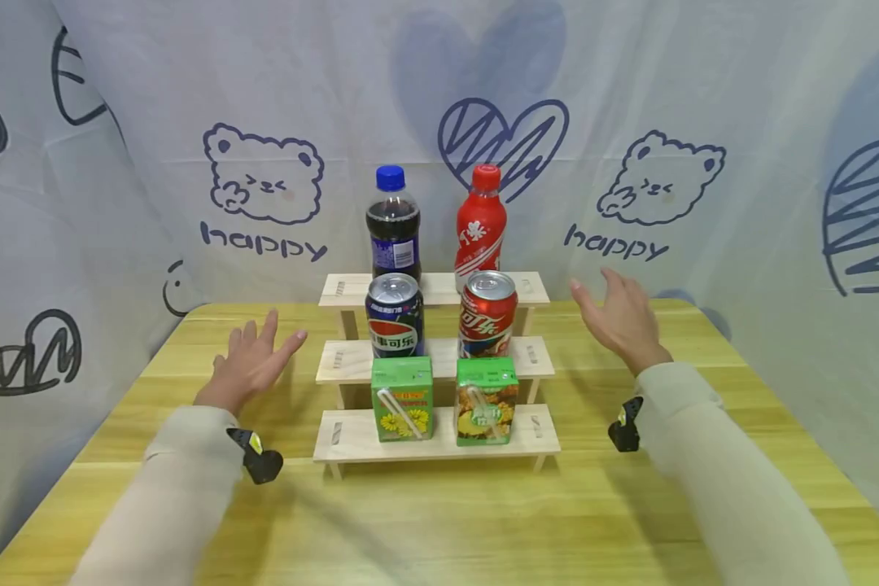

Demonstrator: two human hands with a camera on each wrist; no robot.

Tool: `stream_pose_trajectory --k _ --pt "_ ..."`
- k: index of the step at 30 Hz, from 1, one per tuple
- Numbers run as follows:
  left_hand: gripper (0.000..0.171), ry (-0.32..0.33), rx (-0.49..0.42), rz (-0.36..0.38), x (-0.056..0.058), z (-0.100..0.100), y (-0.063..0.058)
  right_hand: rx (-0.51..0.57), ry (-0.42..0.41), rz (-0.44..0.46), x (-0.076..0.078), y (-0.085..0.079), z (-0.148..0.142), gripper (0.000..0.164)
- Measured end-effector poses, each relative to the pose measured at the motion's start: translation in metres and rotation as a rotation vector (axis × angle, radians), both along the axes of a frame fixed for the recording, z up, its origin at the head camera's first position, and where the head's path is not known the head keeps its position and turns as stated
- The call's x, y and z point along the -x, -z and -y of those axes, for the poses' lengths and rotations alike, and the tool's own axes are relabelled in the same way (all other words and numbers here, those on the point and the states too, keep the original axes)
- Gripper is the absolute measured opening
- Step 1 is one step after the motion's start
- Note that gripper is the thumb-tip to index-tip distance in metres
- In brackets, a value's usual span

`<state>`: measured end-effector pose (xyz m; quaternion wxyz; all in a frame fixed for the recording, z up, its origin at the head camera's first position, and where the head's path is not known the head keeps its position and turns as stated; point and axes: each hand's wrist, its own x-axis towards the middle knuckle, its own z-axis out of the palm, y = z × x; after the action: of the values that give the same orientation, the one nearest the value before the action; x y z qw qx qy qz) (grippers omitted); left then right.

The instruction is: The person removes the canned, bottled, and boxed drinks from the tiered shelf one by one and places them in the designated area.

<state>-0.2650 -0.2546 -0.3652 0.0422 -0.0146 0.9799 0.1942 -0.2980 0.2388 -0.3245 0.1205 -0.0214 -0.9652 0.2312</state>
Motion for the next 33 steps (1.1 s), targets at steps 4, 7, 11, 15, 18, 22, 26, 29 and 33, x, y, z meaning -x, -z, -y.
stream_pose_trajectory --k 4,7,11,15,18,22,26,29,33 --pt "0.090 -0.011 -0.239 -0.012 -0.007 -0.005 0.013 0.079 -0.008 0.006 -0.004 -0.002 0.007 0.086" --pt "0.085 -0.007 -0.432 -0.010 -0.011 -0.010 0.020 0.131 -0.016 0.011 -0.007 -0.003 0.011 0.087" --pt "0.079 0.011 -0.631 -0.014 -0.014 -0.019 0.025 0.184 -0.011 -0.004 -0.009 -0.005 0.015 0.087" --pt "0.073 0.032 -0.896 0.021 -0.017 -0.031 0.030 0.263 -0.020 -0.047 -0.009 -0.010 0.021 0.083" --pt "0.073 0.031 -1.098 0.067 -0.019 -0.040 0.033 0.324 -0.033 -0.079 -0.009 -0.016 0.028 0.080" --pt "0.074 0.067 -1.216 0.093 -0.019 -0.047 0.042 0.379 -0.039 -0.108 -0.013 -0.026 0.042 0.076" --pt "0.072 0.159 -1.256 0.077 -0.017 -0.049 0.054 0.425 -0.067 -0.133 -0.017 -0.037 0.053 0.072" --pt "0.070 0.201 -1.302 0.062 -0.016 -0.051 0.060 0.449 -0.082 -0.154 -0.020 -0.045 0.059 0.070" --pt "0.069 0.136 -1.353 0.081 -0.014 -0.051 0.069 0.472 -0.101 -0.168 -0.023 -0.050 0.069 0.068"
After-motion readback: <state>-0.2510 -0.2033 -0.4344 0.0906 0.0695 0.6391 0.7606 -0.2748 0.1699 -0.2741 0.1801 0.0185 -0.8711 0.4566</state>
